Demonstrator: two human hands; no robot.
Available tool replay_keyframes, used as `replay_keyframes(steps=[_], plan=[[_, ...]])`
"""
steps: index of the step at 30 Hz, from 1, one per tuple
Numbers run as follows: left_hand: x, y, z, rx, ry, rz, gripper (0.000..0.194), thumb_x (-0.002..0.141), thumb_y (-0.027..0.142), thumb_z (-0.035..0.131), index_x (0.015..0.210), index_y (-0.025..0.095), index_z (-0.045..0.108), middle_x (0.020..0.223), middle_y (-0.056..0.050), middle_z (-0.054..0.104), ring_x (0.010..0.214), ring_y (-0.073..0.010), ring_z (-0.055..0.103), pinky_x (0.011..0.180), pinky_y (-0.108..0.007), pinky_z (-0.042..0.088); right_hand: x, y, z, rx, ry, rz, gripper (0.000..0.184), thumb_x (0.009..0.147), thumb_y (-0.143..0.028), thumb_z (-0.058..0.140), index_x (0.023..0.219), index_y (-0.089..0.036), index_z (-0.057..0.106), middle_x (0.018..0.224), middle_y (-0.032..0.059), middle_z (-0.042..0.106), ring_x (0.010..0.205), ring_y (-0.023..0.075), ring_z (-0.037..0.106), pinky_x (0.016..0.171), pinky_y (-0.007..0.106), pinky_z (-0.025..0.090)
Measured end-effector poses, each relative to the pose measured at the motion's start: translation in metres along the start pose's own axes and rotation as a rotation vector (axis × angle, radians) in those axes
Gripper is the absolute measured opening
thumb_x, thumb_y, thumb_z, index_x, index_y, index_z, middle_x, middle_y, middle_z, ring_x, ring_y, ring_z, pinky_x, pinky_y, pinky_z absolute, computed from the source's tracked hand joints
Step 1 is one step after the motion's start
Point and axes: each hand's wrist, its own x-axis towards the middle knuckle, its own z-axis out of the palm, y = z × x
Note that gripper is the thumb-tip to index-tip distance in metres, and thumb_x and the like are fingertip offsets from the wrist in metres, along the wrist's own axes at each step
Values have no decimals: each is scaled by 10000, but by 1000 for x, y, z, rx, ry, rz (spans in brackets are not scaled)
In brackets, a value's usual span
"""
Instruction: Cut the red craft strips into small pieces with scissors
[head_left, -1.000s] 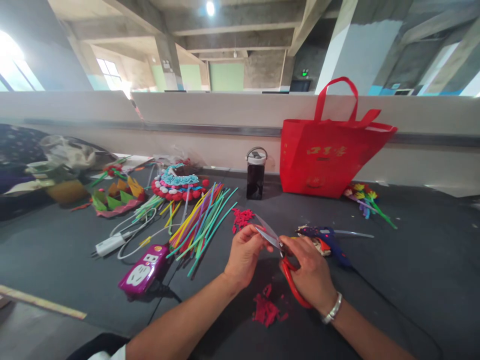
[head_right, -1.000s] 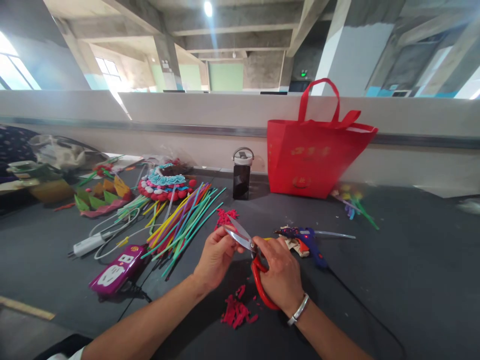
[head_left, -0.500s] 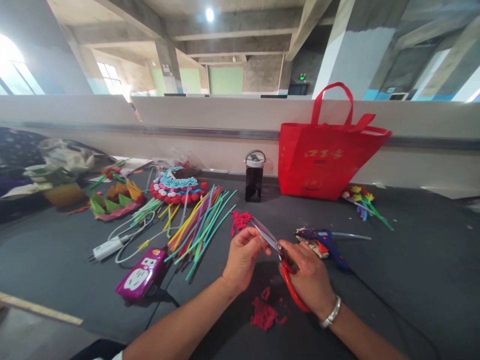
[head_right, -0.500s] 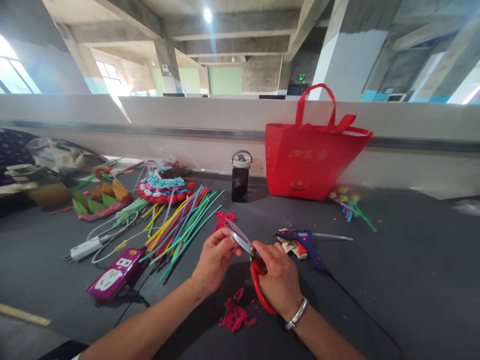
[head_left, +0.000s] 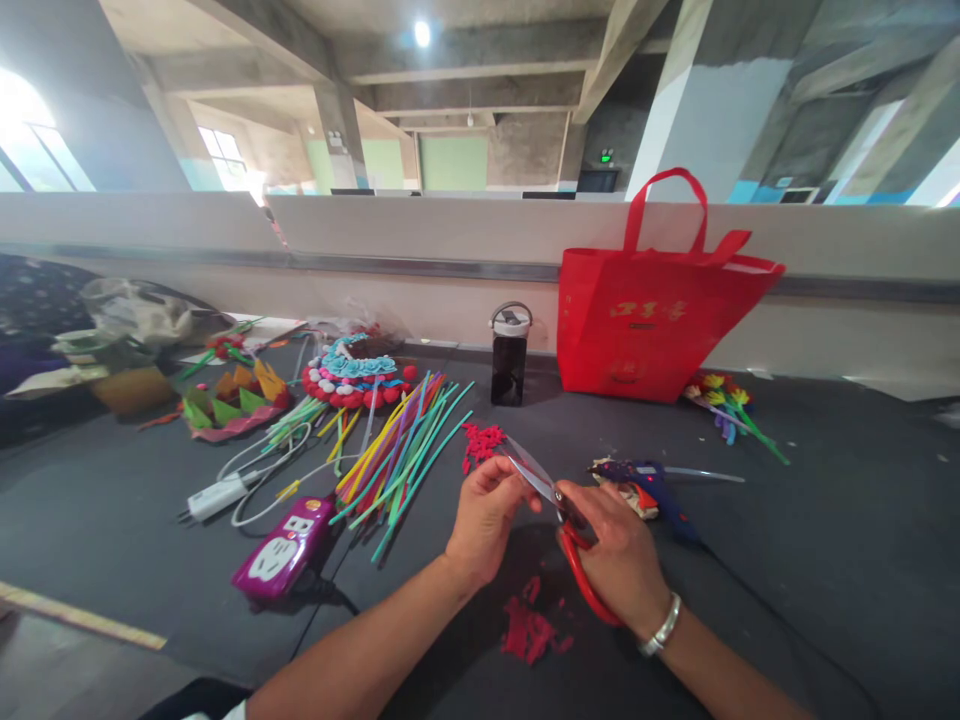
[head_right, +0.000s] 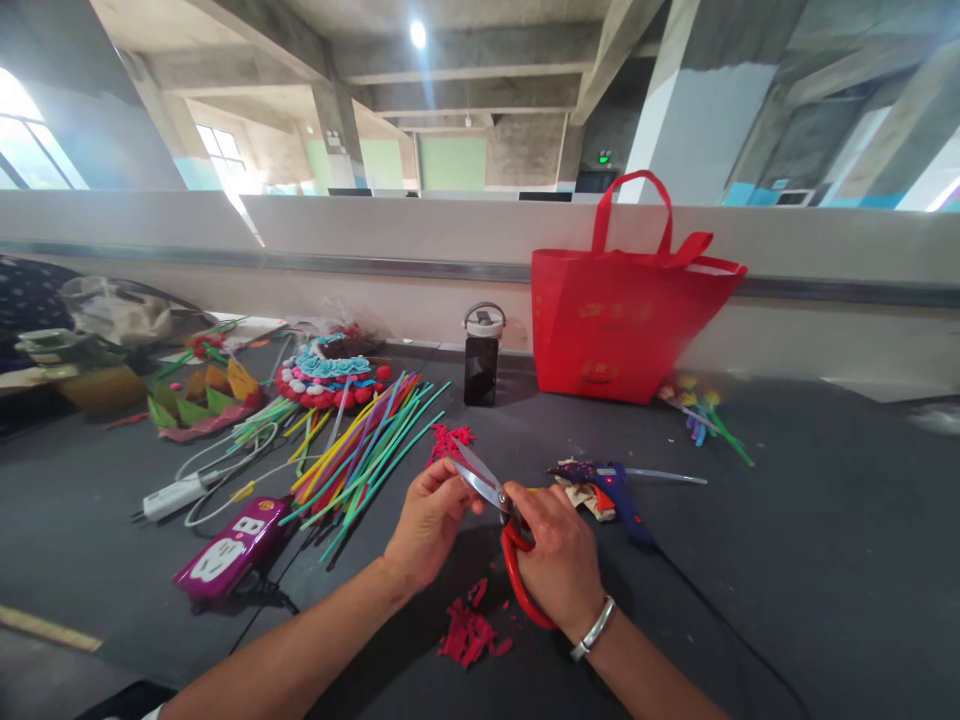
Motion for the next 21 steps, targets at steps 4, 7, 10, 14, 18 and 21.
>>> replay_keyframes(steps=[4, 7, 10, 14, 18, 21], plan=[[-1, 1, 2, -27, 8, -11, 182, 678, 223, 750, 702, 147, 587, 637, 8, 615, 554, -100, 549, 610, -239, 429, -2, 0, 2, -6, 0, 10, 408, 775, -60, 524, 1152, -204, 581, 986, 52, 704, 898, 225, 636, 886, 419, 484], [-1, 1, 1, -12, 6, 8, 174, 693, 223, 742, 704, 145, 587, 641, 6, 615, 559, -101, 550, 616, -242, 427, -1, 1, 1, -14, -9, 17, 393, 782, -81, 538, 1148, -215, 583, 1012, 60, 697, 916, 236, 630, 870, 420, 490], [0, 0, 0, 11, 6, 25, 151, 717, 208, 721, 700, 142, 586, 658, 2, 620, 569, -100, 552, 622, -241, 425, 1, 2, 0, -16, -36, 11, 416, 768, -96, 560, 1162, -226, 575, 1028, 59, 686, 919, 241, 624, 879, 434, 486], [0, -1, -1, 17, 2, 24, 146, 726, 207, 717, 706, 142, 588, 660, 2, 624, 573, -100, 556, 627, -239, 427, 1, 2, 0, -4, -40, 14, 426, 770, -81, 547, 1174, -214, 566, 1040, 61, 682, 926, 233, 627, 921, 445, 465], [-1, -1, -1, 2, 8, 12, 149, 715, 203, 724, 713, 143, 587, 635, 8, 620, 556, -96, 555, 615, -230, 425, -1, 0, 2, 33, -20, 9, 409, 784, -57, 518, 1164, -199, 567, 977, 44, 695, 887, 212, 633, 932, 438, 457], [-1, 0, 0, -14, 2, -1, 147, 710, 197, 720, 713, 142, 584, 625, 11, 615, 549, -95, 554, 602, -223, 425, -2, -1, 2, 46, -14, 23, 402, 784, -52, 511, 1155, -190, 575, 953, 46, 698, 849, 206, 633, 868, 408, 484]])
